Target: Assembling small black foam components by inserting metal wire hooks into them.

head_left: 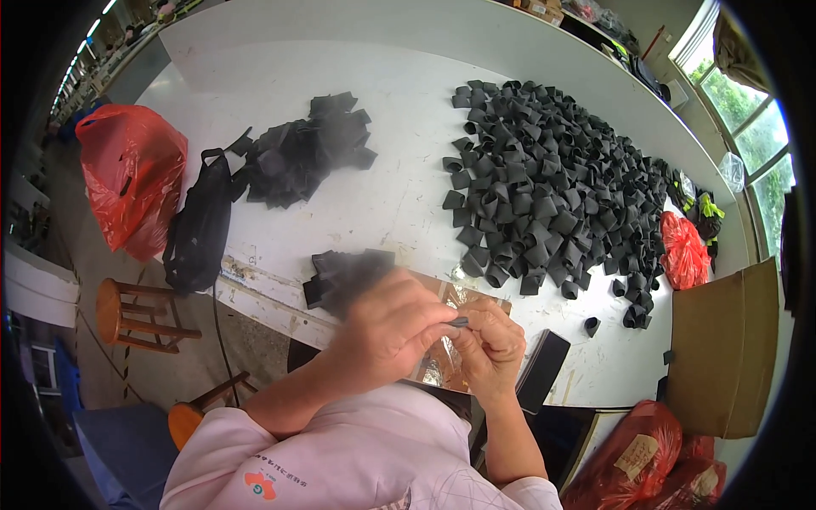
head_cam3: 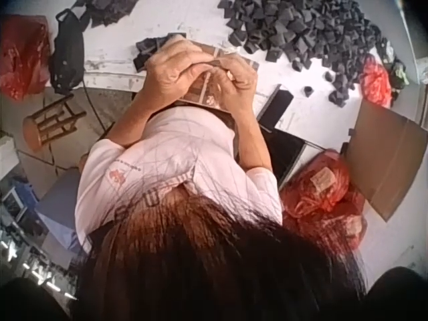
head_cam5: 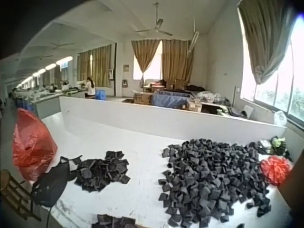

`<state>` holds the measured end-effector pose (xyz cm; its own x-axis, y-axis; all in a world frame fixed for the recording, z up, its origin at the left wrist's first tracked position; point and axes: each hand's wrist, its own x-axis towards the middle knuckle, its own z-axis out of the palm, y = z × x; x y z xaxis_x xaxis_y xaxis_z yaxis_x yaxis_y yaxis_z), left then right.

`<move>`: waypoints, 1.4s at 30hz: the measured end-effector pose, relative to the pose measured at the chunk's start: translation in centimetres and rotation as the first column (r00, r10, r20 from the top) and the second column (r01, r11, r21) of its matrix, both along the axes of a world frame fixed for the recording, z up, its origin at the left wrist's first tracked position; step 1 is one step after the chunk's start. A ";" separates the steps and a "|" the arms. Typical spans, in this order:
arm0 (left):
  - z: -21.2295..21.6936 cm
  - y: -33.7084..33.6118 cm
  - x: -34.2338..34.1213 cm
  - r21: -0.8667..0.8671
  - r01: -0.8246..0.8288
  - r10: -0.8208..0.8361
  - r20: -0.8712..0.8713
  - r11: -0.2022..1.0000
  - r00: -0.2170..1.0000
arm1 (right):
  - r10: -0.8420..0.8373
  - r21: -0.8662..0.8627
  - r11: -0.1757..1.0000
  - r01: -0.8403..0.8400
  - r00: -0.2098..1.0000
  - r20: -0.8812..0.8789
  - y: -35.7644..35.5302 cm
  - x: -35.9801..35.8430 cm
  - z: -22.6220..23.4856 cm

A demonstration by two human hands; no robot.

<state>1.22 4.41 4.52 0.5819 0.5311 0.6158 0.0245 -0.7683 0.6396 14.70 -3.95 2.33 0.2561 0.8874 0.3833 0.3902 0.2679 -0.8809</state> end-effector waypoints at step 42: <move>-14.5 3.6 0.1 0.138 -0.293 0.318 -0.562 0.946 0.763 | -0.077 -0.510 0.850 -0.133 0.926 -0.370 -3.1 -1.7 -5.1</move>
<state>1.33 7.99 -10.01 0.6435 0.7242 0.2480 0.6119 -0.6813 0.4017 12.97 -7.04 -2.81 0.2545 0.9344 -0.2494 0.0135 -0.2613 -0.9652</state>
